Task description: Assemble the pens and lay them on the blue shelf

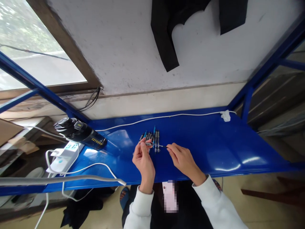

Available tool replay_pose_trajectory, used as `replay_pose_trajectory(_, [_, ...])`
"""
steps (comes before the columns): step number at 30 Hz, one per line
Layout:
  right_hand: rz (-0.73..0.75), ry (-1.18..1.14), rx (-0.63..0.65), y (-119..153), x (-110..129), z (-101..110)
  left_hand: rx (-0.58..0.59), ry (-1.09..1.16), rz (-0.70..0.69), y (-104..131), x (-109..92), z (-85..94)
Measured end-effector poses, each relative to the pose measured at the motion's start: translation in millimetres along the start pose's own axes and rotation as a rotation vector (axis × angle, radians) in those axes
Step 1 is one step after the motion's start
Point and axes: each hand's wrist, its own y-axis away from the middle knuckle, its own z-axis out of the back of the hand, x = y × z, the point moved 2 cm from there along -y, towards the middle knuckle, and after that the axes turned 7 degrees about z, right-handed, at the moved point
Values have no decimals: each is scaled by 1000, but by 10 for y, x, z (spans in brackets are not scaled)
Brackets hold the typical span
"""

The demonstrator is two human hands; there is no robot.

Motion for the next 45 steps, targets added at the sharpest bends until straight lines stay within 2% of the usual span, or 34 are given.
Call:
replay_pose_trajectory(4, [-16, -18, -12, -4, 9, 18, -26, 157, 83, -75, 1, 14])
replay_pose_trajectory(8, [-24, -32, -15, -8, 17, 32, -35, 193, 136, -100, 3, 17])
replay_pose_trajectory(17, [-16, -33, -8, 11, -2, 11, 122, -26, 90, 26, 5, -58])
replay_pose_trajectory(34, [-16, -22, -14, 9, -1, 3, 178, -9, 52, 51, -7, -77])
replay_pose_trajectory(40, [-22, 1, -7, 9, -9, 4, 302, -201, -32, 125, -48, -96])
replay_pose_trajectory(45, [-56, -39, -16, 16, -18, 18, 473, -282, 44, 168, -39, -150])
